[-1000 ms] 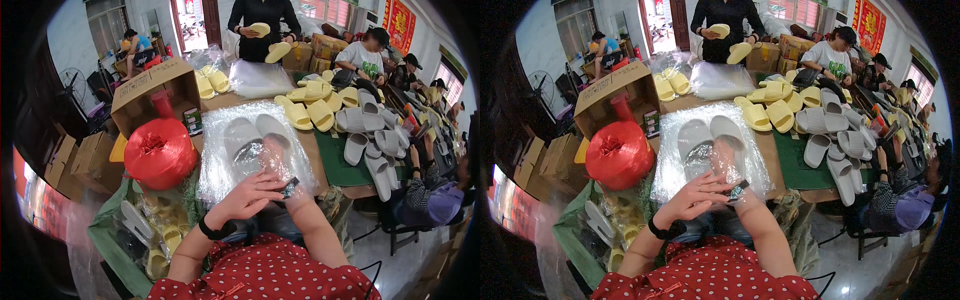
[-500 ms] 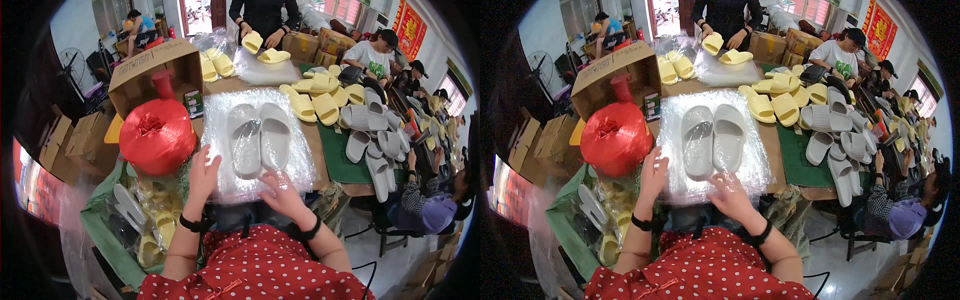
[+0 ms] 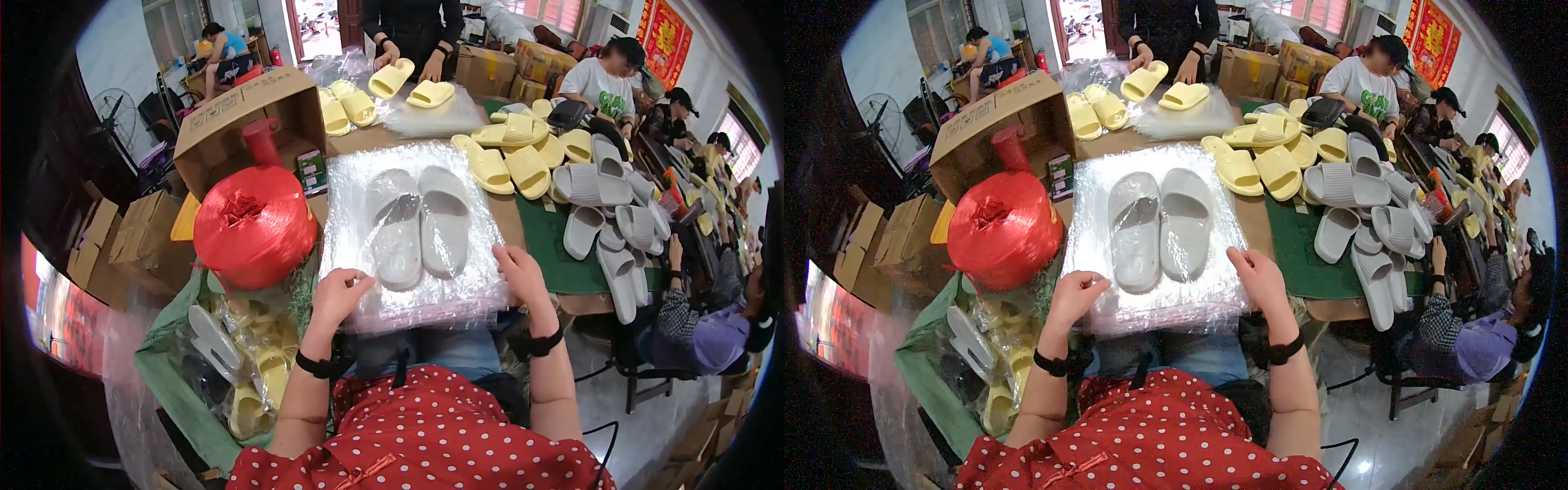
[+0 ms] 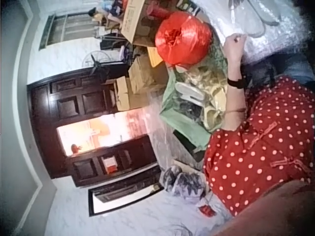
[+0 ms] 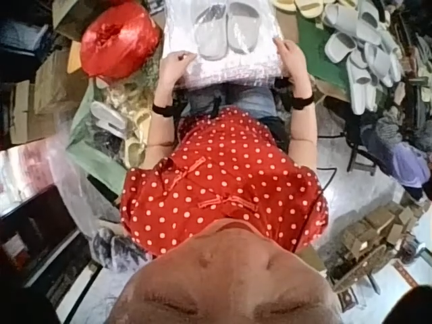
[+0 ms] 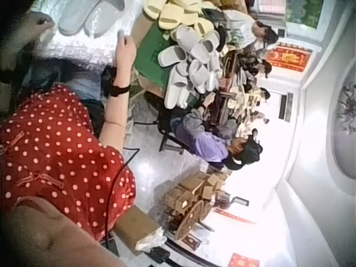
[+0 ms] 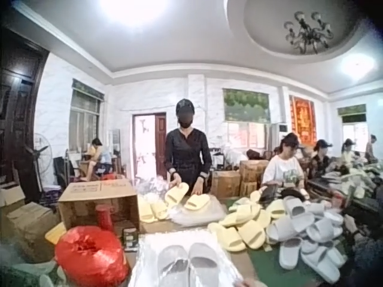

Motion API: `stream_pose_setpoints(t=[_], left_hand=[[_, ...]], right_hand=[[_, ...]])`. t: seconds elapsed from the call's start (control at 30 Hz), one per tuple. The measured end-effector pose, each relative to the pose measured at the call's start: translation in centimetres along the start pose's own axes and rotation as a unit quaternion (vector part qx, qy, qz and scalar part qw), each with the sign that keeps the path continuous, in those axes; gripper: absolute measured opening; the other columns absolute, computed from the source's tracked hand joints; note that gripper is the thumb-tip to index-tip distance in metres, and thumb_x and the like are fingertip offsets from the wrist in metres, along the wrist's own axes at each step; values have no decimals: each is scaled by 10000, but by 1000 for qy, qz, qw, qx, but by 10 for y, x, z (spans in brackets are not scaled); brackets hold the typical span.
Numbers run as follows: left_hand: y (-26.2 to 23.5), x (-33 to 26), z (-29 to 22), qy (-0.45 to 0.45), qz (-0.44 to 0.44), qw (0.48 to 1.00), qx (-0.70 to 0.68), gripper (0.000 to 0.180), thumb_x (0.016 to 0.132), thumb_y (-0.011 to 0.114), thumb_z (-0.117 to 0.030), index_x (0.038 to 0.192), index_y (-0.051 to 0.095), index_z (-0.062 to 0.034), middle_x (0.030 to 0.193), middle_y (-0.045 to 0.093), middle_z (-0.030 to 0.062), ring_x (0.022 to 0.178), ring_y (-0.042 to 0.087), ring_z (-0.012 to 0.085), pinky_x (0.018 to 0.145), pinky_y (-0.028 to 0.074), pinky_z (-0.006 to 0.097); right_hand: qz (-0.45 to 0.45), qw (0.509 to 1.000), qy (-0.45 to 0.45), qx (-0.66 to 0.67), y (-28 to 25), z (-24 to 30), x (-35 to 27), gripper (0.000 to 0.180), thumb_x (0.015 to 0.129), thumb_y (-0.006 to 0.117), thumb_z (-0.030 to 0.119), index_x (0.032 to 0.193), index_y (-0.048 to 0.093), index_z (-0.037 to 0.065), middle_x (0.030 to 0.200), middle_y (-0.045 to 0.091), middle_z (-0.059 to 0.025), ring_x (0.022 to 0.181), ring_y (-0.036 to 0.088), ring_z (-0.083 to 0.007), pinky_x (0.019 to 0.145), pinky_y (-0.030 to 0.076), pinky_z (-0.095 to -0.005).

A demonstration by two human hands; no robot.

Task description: The recorder is inspecting and packing pairs of sandals into clear plastic bags in a shoe manufacturing facility.

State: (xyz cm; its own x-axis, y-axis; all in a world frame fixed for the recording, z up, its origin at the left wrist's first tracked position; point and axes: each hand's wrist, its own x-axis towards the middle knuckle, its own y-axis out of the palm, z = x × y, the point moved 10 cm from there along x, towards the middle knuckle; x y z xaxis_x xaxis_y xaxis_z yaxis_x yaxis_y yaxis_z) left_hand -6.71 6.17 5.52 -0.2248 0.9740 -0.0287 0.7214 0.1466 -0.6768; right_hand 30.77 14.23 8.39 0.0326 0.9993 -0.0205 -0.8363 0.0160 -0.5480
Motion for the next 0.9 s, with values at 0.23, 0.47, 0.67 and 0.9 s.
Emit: stream_pose_setpoints(t=[0.23, 0.47, 0.67, 0.9], left_hand=[[0, 0, 29, -39, 44, 969, -239, 208, 846, 754, -147, 935, 734, 40, 745, 646, -14, 695, 544, 64, 615, 429, 239], [-37, -7, -12, -33, -6, 943, -330, 193, 917, 678, -177, 965, 729, 3, 611, 521, -51, 528, 439, 31, 480, 303, 201], [-54, 2, -38, 33, -43, 938, -343, 190, 949, 628, -155, 975, 725, 6, 616, 577, -16, 515, 498, 38, 472, 380, 202], [-42, 11, -25, 68, -72, 915, -390, 176, 971, 588, -93, 1019, 707, 28, 932, 718, 76, 757, 680, 117, 679, 544, 242]], right_hand=[[125, 985, -22, 115, 18, -29, 19, 260, 857, 726, 236, 874, 720, -23, 782, 674, -7, 709, 577, -88, 653, 456, -255], [97, 968, -3, 233, 1, 1, 13, 192, 929, 671, 215, 886, 699, 30, 766, 661, 22, 614, 514, -24, 520, 382, -193], [62, 929, -54, 361, -3, 34, 26, 168, 1002, 582, 171, 992, 601, 4, 883, 664, -54, 739, 671, -126, 620, 551, -240], [3, 928, -174, 328, -1, 33, 34, 117, 1014, 541, 95, 985, 576, -12, 852, 644, -55, 785, 655, -125, 755, 576, -285]])
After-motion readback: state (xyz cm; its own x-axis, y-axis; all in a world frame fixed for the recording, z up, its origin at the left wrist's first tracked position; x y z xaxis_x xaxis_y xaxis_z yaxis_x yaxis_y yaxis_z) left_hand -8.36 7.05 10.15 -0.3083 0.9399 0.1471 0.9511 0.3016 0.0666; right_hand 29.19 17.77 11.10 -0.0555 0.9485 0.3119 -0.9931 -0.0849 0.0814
